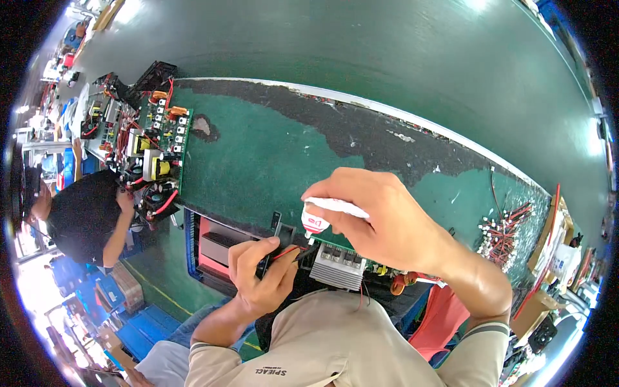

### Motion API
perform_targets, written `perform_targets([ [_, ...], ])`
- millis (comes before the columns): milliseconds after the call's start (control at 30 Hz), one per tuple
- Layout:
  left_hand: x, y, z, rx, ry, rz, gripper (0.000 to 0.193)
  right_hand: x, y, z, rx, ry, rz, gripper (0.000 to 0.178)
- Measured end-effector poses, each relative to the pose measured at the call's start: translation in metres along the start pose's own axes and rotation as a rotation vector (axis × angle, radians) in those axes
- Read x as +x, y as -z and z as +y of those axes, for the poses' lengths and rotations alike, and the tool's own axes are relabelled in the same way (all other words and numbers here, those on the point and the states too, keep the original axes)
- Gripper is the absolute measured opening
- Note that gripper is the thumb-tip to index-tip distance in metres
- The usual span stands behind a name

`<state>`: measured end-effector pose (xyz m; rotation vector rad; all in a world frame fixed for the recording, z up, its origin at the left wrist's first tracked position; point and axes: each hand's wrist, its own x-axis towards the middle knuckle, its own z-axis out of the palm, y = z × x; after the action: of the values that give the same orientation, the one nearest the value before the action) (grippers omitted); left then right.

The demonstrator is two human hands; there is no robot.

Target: Assembling electronic components onto a circuit board, applying adhesive, and connecting wires on a factory assembly line.

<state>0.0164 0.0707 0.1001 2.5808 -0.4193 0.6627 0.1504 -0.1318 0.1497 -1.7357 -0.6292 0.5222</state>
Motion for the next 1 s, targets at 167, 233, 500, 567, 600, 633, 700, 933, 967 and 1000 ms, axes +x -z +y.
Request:
perform_targets([
  [167, 0.001, 0.001, -0.002, -0.019, 0.008, -0.044, 0.029, -0.011, 0.001, 0.000, 0.011, -0.057, 0.002, 0.018],
  [233, 0.013, -0.001, -0.004, -0.035, 0.047, -0.109, 0.029, -0.015, 0.002, 0.001, 0.133, -0.136, 0.081, 0.018],
  [500, 0.109, -0.029, -0.024, 0.018, 0.070, -0.604, 0.033, -0.041, -0.011, 0.032, 0.760, -0.214, 0.771, 0.036],
  [567, 0.112, -0.029, -0.032, -0.120, -0.022, -0.581, 0.048, -0.047, -0.010, 0.044, 0.774, -0.252, 0.761, 0.036],
  [600, 0.114, -0.021, -0.035, -0.186, 0.001, -0.596, 0.062, -0.051, -0.007, 0.049, 0.784, -0.296, 0.750, 0.036],
  [633, 0.116, -0.013, -0.036, -0.195, 0.007, -0.569, 0.065, -0.052, -0.001, 0.052, 0.694, -0.276, 0.734, 0.036],
  [700, 0.106, -0.006, -0.043, -0.305, 0.113, -0.520, 0.063, -0.054, 0.008, 0.044, 0.377, -0.227, 0.755, 0.035],
  [933, 0.087, -0.030, -0.061, -0.607, 0.249, -0.454, 0.052, -0.041, -0.008, 0.022, -0.098, -0.045, 0.497, 0.024],
  [967, 0.083, -0.030, -0.062, -0.662, 0.252, -0.390, 0.052, -0.040, -0.011, 0.017, -0.254, 0.000, 0.414, 0.022],
  [1000, 0.079, -0.029, -0.063, -0.715, 0.233, -0.283, 0.055, -0.038, -0.015, 0.014, -0.335, 0.052, 0.355, 0.023],
])
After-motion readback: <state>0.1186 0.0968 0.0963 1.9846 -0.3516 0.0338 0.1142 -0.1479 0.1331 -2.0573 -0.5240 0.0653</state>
